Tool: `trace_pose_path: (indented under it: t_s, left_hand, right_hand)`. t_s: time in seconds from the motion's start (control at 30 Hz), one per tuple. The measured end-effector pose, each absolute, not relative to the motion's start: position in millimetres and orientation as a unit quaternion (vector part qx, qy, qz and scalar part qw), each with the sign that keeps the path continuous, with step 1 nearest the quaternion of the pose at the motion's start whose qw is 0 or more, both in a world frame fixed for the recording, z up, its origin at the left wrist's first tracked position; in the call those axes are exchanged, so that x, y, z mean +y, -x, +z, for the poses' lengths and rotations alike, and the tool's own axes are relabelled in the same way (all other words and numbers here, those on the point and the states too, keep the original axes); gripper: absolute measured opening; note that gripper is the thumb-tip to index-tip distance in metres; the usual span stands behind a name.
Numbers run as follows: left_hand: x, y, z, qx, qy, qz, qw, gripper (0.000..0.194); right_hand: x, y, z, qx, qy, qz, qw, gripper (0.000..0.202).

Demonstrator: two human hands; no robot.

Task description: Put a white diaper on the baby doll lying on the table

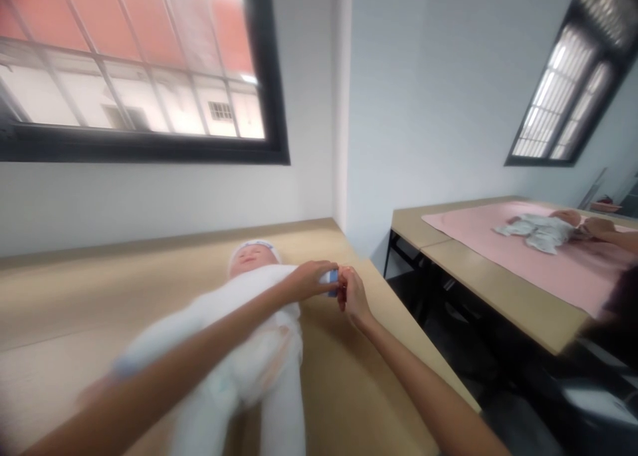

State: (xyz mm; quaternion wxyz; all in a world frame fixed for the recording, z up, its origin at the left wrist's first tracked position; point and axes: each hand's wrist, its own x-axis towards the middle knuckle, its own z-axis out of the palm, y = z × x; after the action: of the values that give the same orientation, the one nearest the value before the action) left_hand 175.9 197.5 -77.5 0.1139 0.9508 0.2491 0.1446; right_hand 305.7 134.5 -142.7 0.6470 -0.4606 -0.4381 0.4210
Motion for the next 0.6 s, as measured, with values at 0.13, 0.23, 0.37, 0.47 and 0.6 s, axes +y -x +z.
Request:
trace_pose_path:
  t_s: [0.13,0.23,0.37,0.47,0.6]
  left_hand:
    - [198.6,-175.7,-78.0,0.249,-0.950,0.149,0.113,0.022]
    - [197.6,-175.2,-76.2,0.256,-0.948,0.147,0.122,0.025]
    - [197.5,-174.8,-76.4,0.251,-0.947,0.152,0.128,0.024]
    - [199.0,-175.0,-79.2,0.246,-0.948,0.157,0.124,0.023]
    - [199.4,-175.4,-80.4,0.247,-0.952,0.149,0.102,0.025]
  right_hand:
    - [134.4,-306.1,-141.8,-0.455,0.460,0.413,0.641,0.027]
    - [135.5,-307.0,-143.1,-0.458,0.460,0.408,0.642,0.027]
    - [136.4,-307.9,-145.9,-0.473,0.462,0.385,0.644,0.032]
    - [135.4,-307.8,-146.3,-0.478,0.465,0.372,0.645,0.034]
    - [133.6,-307.2,-144.1,-0.470,0.467,0.381,0.645,0.034]
